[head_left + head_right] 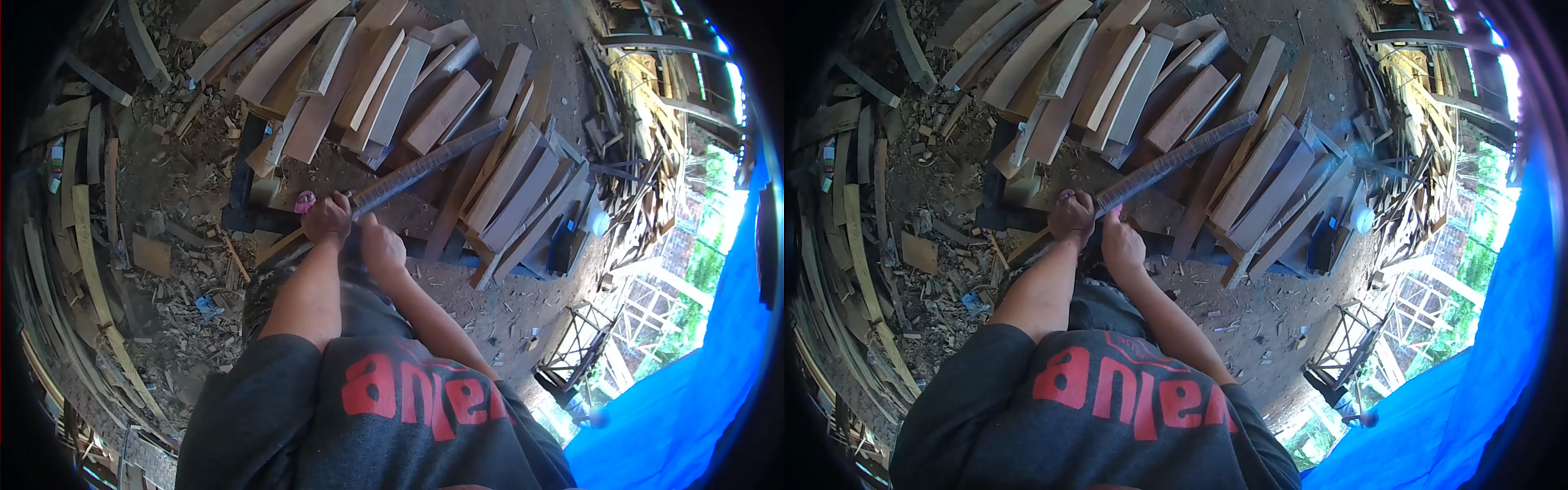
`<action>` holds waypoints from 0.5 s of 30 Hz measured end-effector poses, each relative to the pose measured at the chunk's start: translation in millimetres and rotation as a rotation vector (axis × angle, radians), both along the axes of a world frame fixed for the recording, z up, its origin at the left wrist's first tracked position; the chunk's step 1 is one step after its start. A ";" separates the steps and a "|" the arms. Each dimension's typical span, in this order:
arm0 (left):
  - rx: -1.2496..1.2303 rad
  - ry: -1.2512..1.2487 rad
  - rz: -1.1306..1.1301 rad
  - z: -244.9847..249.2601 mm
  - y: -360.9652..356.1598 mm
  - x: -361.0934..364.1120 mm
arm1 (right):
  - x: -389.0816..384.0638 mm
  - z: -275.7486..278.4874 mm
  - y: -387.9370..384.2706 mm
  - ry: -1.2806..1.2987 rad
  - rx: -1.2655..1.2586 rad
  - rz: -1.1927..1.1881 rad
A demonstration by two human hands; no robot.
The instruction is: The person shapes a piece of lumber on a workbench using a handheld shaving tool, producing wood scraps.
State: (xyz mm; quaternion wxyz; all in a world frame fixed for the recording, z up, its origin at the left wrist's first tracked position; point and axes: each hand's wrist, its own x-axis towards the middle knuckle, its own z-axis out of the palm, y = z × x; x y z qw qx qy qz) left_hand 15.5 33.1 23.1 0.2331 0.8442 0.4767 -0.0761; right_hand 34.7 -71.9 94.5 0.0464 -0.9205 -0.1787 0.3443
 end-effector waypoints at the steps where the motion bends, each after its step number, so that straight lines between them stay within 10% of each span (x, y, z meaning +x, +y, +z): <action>1: 0.002 0.011 0.000 0.0 0.5 0.7 | 4.3 -9.1 5.7 0.004 -0.008 0.023; 8: 0.032 -0.010 -0.032 -6.4 0.5 -2.5 | -22.4 66.9 -28.7 0.029 -0.131 0.024; 15: 0.001 -0.010 -0.058 -4.9 2.1 -5.5 | 6.0 3.1 10.1 -0.014 0.023 -0.001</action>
